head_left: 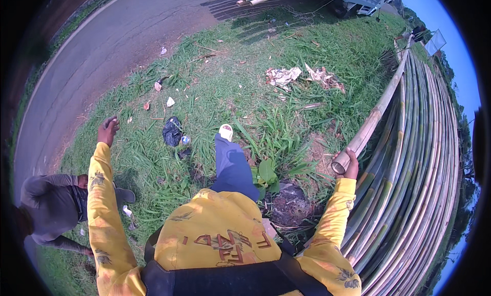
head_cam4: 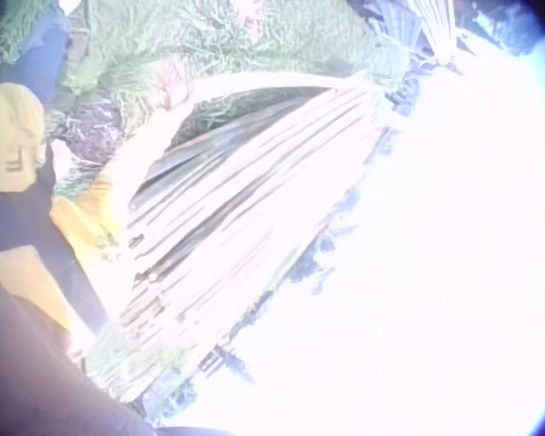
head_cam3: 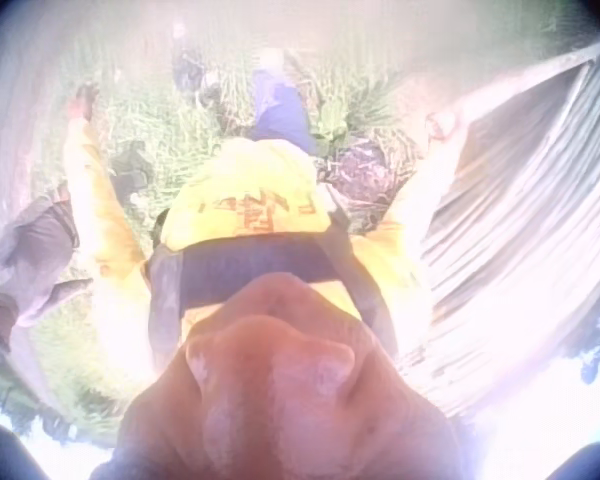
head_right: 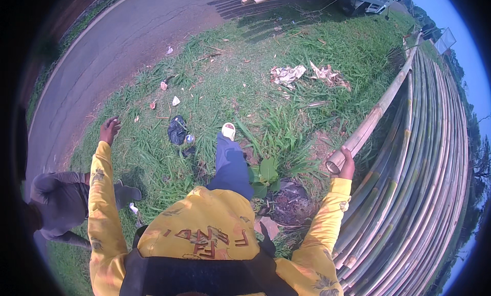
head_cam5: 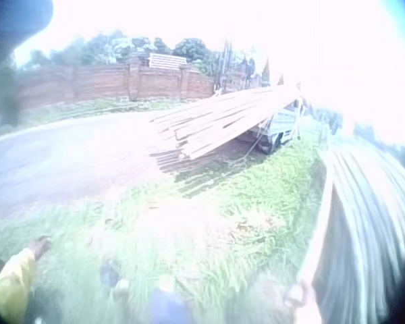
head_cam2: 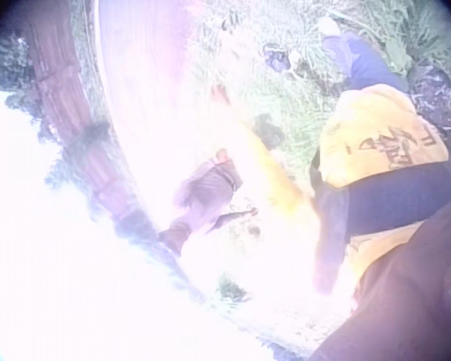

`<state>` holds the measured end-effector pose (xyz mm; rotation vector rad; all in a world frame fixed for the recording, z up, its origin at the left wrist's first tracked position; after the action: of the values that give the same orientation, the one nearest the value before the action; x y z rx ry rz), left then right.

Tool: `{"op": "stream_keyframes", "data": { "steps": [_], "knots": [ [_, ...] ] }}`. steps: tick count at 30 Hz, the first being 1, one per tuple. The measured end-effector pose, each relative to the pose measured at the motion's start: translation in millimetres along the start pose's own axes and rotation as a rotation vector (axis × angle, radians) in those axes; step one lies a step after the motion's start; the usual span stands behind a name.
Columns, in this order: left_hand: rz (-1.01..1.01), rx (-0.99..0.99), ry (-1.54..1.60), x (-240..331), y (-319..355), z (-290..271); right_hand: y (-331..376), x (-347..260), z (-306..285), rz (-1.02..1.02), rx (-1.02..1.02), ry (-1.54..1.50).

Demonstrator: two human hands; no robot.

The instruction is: The person repeatedly picks up long bamboo poles from a roadside pile and carries them to a truck, placing them on top of other poles. The person handles the poles by hand without using tools.

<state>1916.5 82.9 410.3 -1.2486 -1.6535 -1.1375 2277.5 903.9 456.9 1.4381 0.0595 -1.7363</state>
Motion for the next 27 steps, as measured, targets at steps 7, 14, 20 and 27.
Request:
{"op": "stream_keyframes", "data": {
  "steps": [7, 14, 20, 27],
  "knots": [
    [0.587, -0.079, -0.074, 154.9, -222.3, 237.9, -169.2, 101.4, 169.0, -0.095, 0.056, 0.097],
    [-0.008, -1.021, 0.229, 119.8, -203.3, 506.7, -243.4, 148.5, 400.0, -0.024, 0.055, -0.049],
    [-0.078, -1.081, 0.497, 188.1, -298.0, 471.6, -277.2, 176.7, 605.6, -0.002, -0.243, -0.392],
    [0.421, -1.077, 0.486, 259.4, -455.9, 352.2, -307.6, 246.7, 826.3, -0.072, -0.454, -0.406]
  ]
}}
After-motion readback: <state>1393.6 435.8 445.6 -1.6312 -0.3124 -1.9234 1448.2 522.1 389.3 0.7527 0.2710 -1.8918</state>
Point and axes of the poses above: each hand's wrist, its own y-axis away from the middle knuckle, its own z-axis out of the palm, x = y × z, the point moved 7 cm from there along -y, towards the middle knuckle, and after that the axes turned 5 degrees about y, right-handed, at the moved point
